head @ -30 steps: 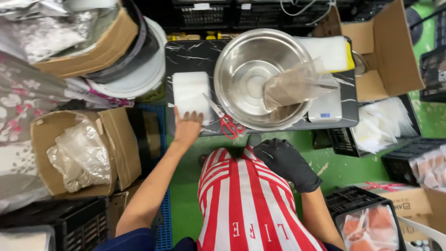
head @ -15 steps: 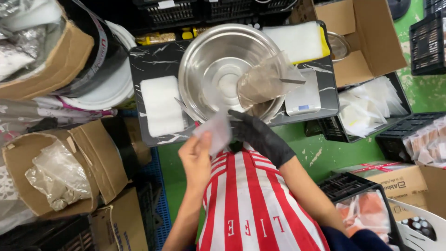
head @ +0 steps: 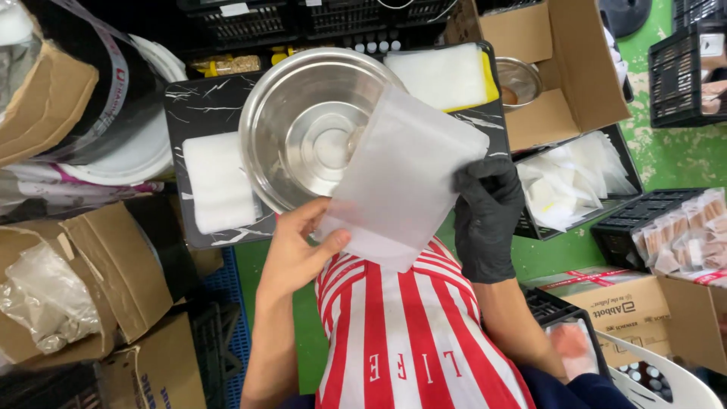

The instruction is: Scooping powder from a bowl into small plastic bags and weighing them on a scale.

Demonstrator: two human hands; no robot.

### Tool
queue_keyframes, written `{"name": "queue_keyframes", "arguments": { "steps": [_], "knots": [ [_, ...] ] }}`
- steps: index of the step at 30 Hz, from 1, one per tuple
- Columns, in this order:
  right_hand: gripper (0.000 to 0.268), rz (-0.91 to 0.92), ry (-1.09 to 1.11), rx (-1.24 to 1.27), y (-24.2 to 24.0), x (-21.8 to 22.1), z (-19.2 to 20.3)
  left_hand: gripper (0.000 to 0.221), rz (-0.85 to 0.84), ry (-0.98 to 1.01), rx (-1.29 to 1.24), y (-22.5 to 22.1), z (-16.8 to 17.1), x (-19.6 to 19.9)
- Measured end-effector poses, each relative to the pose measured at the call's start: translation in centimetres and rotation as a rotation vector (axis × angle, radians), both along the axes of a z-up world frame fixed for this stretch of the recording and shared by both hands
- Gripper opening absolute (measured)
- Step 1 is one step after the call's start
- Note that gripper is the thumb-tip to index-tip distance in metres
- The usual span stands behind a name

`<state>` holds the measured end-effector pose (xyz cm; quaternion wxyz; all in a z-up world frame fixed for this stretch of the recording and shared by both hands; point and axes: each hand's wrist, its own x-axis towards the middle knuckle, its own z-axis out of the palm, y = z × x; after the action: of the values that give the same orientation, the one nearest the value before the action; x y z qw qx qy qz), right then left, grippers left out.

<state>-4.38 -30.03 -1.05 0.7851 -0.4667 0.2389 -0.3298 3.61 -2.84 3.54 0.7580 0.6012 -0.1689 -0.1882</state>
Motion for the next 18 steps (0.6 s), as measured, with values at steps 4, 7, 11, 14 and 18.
{"name": "queue_keyframes", "arguments": {
  "steps": [4,7,11,14,18],
  "knots": [
    [0.025,0.228,-0.010,-0.356,-2.6,-2.6,0.7,0.055,-0.126,-0.138,0.197,-1.3,1.2,1.4],
    [0.019,0.498,-0.053,-0.688,-3.6,-2.1,4.9,0.058,-0.198,-0.153,0.172,-3.6,3.3,1.9],
    [0.007,0.654,-0.030,-0.943,-3.6,-1.0,7.8,0.012,-0.511,-0.158,0.388,-4.4,3.3,0.8],
    [0.010,0.636,-0.036,-1.028,-2.6,-0.3,7.5,0.014,-0.670,-0.093,0.363,-3.6,3.3,0.8],
    [0.009,0.181,0.202,-1.577,3.1,-0.8,6.1,0.020,-0.591,-0.016,0.358,-3.2,1.5,-0.6]
  ]
}}
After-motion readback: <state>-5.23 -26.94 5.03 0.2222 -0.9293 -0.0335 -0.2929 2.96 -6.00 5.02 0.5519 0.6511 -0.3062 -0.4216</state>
